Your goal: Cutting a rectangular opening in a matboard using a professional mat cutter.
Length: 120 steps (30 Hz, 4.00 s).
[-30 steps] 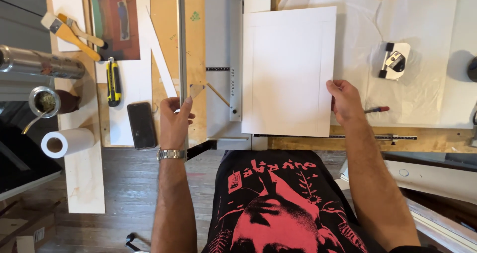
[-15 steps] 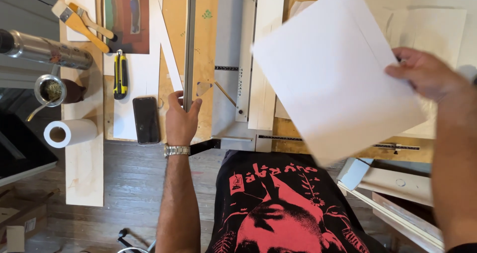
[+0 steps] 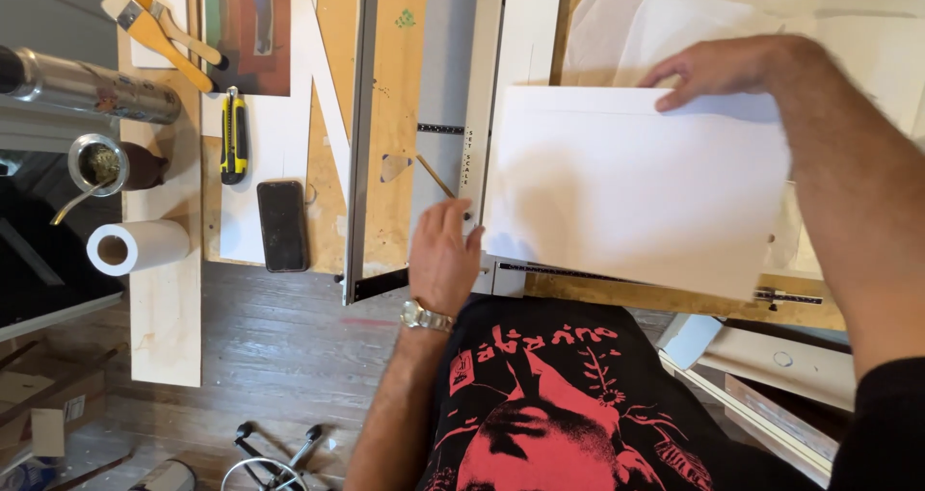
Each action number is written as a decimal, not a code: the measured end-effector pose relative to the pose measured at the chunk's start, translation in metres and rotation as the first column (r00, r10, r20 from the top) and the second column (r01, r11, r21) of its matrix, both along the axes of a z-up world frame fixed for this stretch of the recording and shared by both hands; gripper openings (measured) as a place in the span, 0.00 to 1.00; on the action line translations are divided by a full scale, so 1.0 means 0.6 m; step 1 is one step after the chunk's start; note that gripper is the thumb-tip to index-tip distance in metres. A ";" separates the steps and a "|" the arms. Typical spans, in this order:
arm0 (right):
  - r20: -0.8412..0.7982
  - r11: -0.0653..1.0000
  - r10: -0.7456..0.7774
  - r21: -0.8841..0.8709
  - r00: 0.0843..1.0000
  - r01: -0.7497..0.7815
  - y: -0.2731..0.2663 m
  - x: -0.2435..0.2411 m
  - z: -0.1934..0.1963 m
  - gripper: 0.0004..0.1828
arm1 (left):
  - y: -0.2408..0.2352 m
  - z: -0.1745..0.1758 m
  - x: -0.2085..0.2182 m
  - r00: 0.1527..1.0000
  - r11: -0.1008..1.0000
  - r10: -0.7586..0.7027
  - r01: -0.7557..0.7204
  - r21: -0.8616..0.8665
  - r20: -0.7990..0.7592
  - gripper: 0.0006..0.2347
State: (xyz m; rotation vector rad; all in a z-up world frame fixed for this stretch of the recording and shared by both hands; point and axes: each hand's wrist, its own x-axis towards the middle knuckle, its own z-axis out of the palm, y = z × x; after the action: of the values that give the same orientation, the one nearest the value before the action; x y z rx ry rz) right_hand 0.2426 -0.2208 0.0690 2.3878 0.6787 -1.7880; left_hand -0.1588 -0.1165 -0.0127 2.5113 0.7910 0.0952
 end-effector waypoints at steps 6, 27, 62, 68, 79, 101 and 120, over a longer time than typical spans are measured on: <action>0.147 0.928 0.112 0.338 0.983 -0.156 -0.009 0.051 -0.151 0.25 | -0.048 -0.044 -0.030 0.998 0.998 -0.046 0.044 -0.046 -0.037 0.17; 0.916 0.831 -0.026 0.242 0.400 -0.501 -0.622 -0.190 -0.286 0.09 | 0.034 -0.012 0.027 0.999 1.000 -0.003 0.001 -0.027 -0.054 0.18; 0.103 0.364 -0.916 0.621 0.389 0.694 -0.363 -0.271 -0.140 0.31 | 0.092 0.068 0.008 0.972 0.983 -0.116 0.084 0.160 0.202 0.17; 0.145 0.460 -0.868 0.594 0.475 0.660 -0.352 -0.279 -0.118 0.38 | 0.199 0.077 -0.015 0.962 0.968 0.249 -0.242 -0.070 0.115 0.28; 0.143 0.456 -0.862 0.634 0.486 0.624 -0.386 -0.296 -0.157 0.39 | 0.197 0.085 -0.026 0.936 0.855 0.347 -0.339 -0.393 -0.055 0.29; 0.109 0.432 -0.869 0.643 0.483 0.633 -0.390 -0.302 -0.163 0.38 | 0.168 0.086 -0.018 0.932 0.804 0.360 -0.288 -0.520 0.040 0.25; 0.097 0.427 -0.870 0.639 0.484 0.639 -0.391 -0.300 -0.165 0.38 | 0.130 0.095 0.011 0.937 0.756 0.342 -0.319 -0.571 -0.070 0.24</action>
State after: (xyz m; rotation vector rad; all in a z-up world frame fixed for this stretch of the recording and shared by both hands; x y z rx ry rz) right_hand 0.0623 -0.4556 -0.0302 3.7863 -0.1260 -1.1711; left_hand -0.1523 -0.0385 0.0445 1.7729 1.0601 0.0181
